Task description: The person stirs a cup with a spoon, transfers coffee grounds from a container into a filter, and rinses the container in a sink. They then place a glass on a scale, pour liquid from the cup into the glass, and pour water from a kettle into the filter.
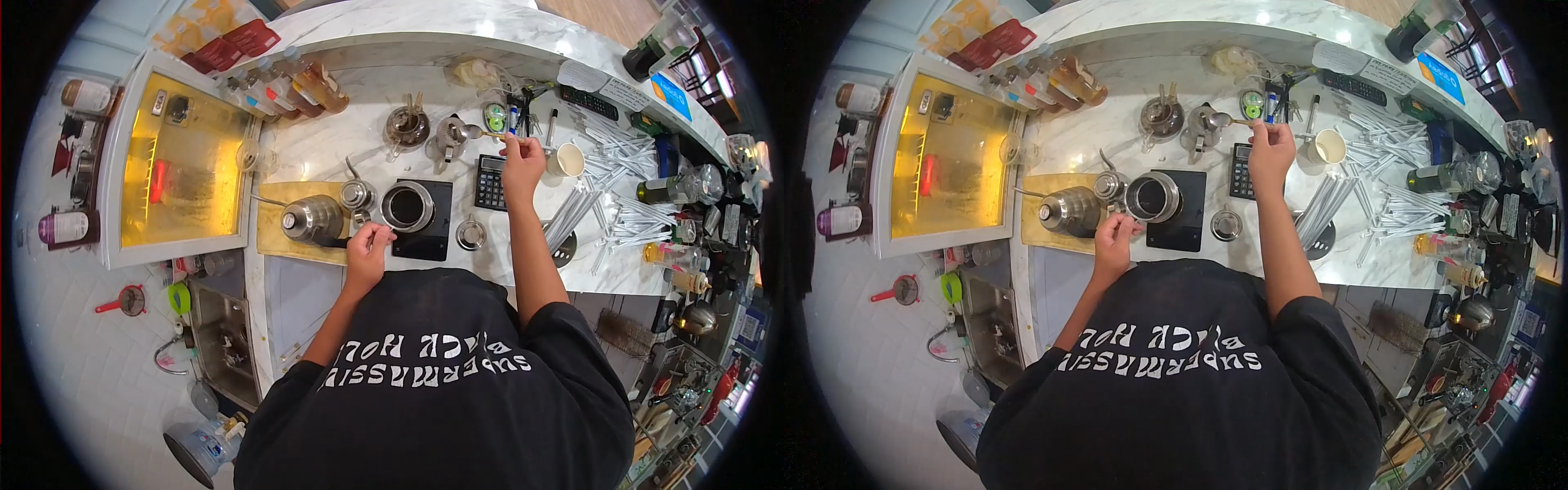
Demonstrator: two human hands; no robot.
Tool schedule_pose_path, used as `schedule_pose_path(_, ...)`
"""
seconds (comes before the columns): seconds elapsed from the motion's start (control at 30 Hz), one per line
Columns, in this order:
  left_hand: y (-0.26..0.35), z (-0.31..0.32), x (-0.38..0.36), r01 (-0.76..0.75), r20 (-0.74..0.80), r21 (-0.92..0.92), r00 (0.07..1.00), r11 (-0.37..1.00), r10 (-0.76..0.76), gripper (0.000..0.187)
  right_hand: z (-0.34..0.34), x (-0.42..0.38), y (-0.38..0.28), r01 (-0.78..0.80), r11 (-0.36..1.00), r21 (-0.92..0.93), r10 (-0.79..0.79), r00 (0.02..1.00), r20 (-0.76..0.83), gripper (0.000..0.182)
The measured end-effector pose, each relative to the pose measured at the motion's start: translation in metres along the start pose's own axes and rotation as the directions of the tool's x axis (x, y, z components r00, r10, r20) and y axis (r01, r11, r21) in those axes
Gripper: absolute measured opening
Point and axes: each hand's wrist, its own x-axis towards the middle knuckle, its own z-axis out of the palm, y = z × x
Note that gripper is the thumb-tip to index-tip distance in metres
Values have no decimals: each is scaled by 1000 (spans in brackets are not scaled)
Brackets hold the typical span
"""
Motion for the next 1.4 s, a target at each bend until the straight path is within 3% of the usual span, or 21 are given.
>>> schedule_pose_path(0.07, 1, 0, -1, 3, -2, 73, 1000, 997, -3, 26, 4, 5, 2, -11, 1000, -26, 11, 1000, -1, 19)
schedule_pose_path(0.27, -2, -2, -4, 70, 19, 69, 997, 995, -71, 28, 8, 21, 16, -54, 995, -84, 61, 995, 84, 21)
schedule_pose_path(0.43, -1, -2, -2, 85, 15, 16, 996, 996, -85, 27, 15, 30, 26, -119, 993, 16, 117, 988, 100, 18)
schedule_pose_path(0.57, 5, -2, 0, 98, 25, 33, 995, 995, -99, 26, 16, 37, 31, -186, 981, -56, 192, 972, 137, 18)
schedule_pose_path(0.83, 10, 2, -1, 120, -6, 3, 993, 993, -120, 25, 17, 37, 26, -247, 969, 2, 244, 958, 150, 16)
schedule_pose_path(0.97, 3, 1, -2, 95, 8, 16, 995, 995, -95, 25, 17, 31, 16, -207, 978, -18, 207, 964, 169, 16)
schedule_pose_path(1.17, 6, 6, -3, 112, -12, -4, 994, 994, -112, 26, 19, 23, 1, -163, 982, 94, 143, 972, 188, 17)
schedule_pose_path(1.4, 4, 9, -3, 80, -23, 8, 997, 997, -79, 26, 26, -7, -53, -126, 983, 137, 80, 951, 298, 18)
